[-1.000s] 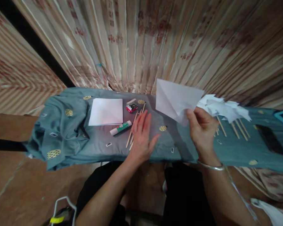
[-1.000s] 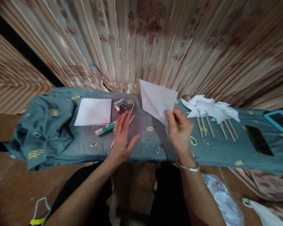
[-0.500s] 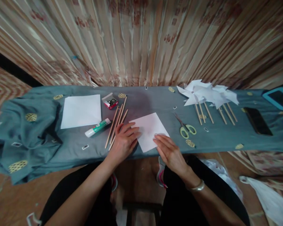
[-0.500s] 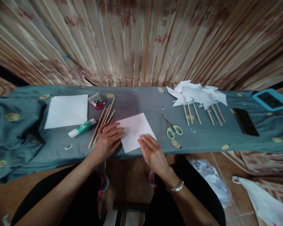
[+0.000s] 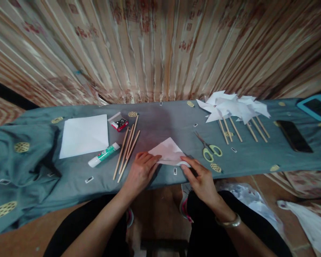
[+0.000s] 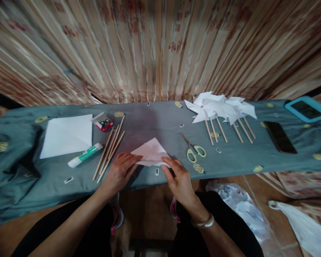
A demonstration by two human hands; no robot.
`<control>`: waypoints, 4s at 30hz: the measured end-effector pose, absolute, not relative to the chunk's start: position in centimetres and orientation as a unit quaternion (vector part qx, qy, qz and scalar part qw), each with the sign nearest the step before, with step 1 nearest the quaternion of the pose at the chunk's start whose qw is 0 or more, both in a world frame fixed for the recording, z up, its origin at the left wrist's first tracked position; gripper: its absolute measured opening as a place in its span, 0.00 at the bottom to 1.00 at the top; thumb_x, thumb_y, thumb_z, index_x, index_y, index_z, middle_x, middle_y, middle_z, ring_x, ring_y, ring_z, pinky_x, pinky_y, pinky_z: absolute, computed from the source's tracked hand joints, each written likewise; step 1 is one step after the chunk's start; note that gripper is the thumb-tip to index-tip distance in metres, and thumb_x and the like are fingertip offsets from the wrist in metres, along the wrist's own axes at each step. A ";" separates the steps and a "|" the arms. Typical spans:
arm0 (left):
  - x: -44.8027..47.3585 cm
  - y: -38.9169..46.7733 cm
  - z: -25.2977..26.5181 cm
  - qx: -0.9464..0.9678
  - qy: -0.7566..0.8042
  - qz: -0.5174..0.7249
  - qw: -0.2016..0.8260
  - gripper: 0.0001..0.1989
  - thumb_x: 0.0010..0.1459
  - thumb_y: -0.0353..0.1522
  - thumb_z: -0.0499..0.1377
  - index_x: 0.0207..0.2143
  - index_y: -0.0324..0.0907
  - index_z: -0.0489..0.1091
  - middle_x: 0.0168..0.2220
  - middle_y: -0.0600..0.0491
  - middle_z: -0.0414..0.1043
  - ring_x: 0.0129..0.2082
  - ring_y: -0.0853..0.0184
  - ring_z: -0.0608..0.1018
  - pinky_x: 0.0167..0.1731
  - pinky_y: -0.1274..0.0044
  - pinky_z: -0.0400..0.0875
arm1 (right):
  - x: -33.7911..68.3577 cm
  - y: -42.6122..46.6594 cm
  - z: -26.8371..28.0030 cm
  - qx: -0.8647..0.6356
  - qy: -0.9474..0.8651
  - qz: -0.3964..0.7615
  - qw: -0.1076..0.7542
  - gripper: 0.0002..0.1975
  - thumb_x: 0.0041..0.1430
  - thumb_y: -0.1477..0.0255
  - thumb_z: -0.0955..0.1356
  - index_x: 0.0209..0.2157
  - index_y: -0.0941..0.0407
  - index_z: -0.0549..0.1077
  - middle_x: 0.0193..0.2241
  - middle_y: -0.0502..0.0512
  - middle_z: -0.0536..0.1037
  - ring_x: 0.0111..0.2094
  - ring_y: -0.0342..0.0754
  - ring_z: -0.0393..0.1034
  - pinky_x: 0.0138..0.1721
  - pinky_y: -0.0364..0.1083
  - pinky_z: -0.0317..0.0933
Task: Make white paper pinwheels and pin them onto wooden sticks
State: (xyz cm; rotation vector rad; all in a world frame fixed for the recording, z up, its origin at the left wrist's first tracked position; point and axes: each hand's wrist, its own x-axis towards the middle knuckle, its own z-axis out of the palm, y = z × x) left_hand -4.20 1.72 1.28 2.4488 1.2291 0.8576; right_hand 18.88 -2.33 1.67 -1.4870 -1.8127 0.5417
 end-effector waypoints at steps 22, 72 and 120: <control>-4.7 2.6 0.3 0.795 0.508 0.293 0.155 0.22 0.66 0.34 0.52 0.60 0.35 0.60 0.35 0.47 0.76 0.36 0.61 0.78 0.40 0.67 0.76 | 18.2 -0.1 1.2 -0.682 -0.619 0.231 0.312 0.22 0.61 0.61 0.65 0.52 0.59 0.74 0.40 0.62 0.83 0.38 0.56 0.80 0.43 0.54 0.74; -4.4 1.9 1.1 0.832 0.476 0.239 0.158 0.14 0.66 0.31 0.51 0.50 0.37 0.71 0.45 0.43 0.72 0.42 0.60 0.77 0.43 0.68 0.77 | 18.3 0.9 1.6 -0.581 -0.771 0.065 0.253 0.15 0.67 0.71 0.62 0.50 0.58 0.76 0.41 0.61 0.80 0.43 0.53 0.75 0.46 0.53 0.72; -3.0 -2.7 -0.1 0.903 0.400 0.147 0.052 0.32 0.60 0.35 0.60 0.62 0.30 0.56 0.64 0.32 0.58 0.65 0.46 0.61 0.60 0.57 0.64 | 21.1 -1.0 -0.6 -0.614 -0.751 0.007 0.243 0.22 0.68 0.66 0.62 0.58 0.62 0.66 0.57 0.70 0.70 0.58 0.61 0.65 0.57 0.62 0.61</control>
